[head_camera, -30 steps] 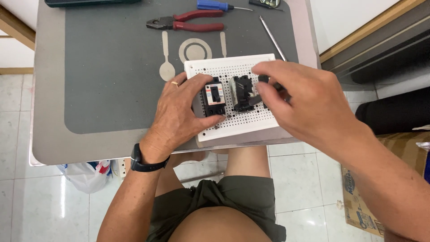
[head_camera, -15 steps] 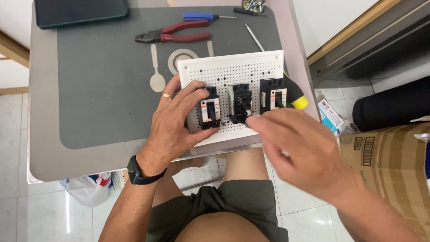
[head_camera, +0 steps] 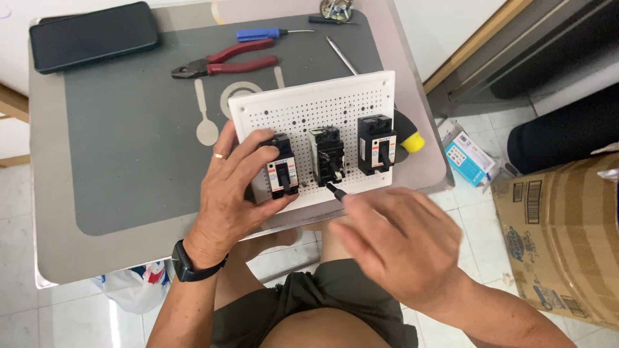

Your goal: Adjusting and securing circuit breakers on a mounting plate using a screwdriver.

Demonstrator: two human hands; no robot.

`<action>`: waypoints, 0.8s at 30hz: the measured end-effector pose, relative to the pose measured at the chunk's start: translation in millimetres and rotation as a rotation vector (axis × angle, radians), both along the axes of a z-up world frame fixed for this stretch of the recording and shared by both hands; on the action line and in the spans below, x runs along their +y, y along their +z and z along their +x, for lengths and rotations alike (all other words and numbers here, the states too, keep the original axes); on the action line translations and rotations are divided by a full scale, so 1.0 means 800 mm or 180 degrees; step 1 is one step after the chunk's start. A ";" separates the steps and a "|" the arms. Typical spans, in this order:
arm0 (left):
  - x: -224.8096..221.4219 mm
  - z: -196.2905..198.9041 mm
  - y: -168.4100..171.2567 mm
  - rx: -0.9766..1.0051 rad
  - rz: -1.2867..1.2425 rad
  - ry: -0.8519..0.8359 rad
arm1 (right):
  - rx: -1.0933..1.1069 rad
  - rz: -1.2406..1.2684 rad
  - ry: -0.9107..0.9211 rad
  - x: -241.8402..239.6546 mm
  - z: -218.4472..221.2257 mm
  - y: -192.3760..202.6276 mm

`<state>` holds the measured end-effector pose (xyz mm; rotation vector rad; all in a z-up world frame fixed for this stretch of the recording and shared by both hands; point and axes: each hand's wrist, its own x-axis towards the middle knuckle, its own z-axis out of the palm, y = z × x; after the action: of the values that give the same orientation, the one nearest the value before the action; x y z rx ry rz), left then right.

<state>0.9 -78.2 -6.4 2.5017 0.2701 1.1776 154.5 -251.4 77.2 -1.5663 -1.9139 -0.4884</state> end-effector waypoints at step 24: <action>-0.006 0.001 0.001 0.0138 -0.0233 0.0091 | -0.0587 0.0103 0.0215 0.004 -0.009 0.019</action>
<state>2.0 -83.0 -5.9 2.4695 0.3551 1.1052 147.6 -248.2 92.0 -1.4745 -2.0780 -0.6511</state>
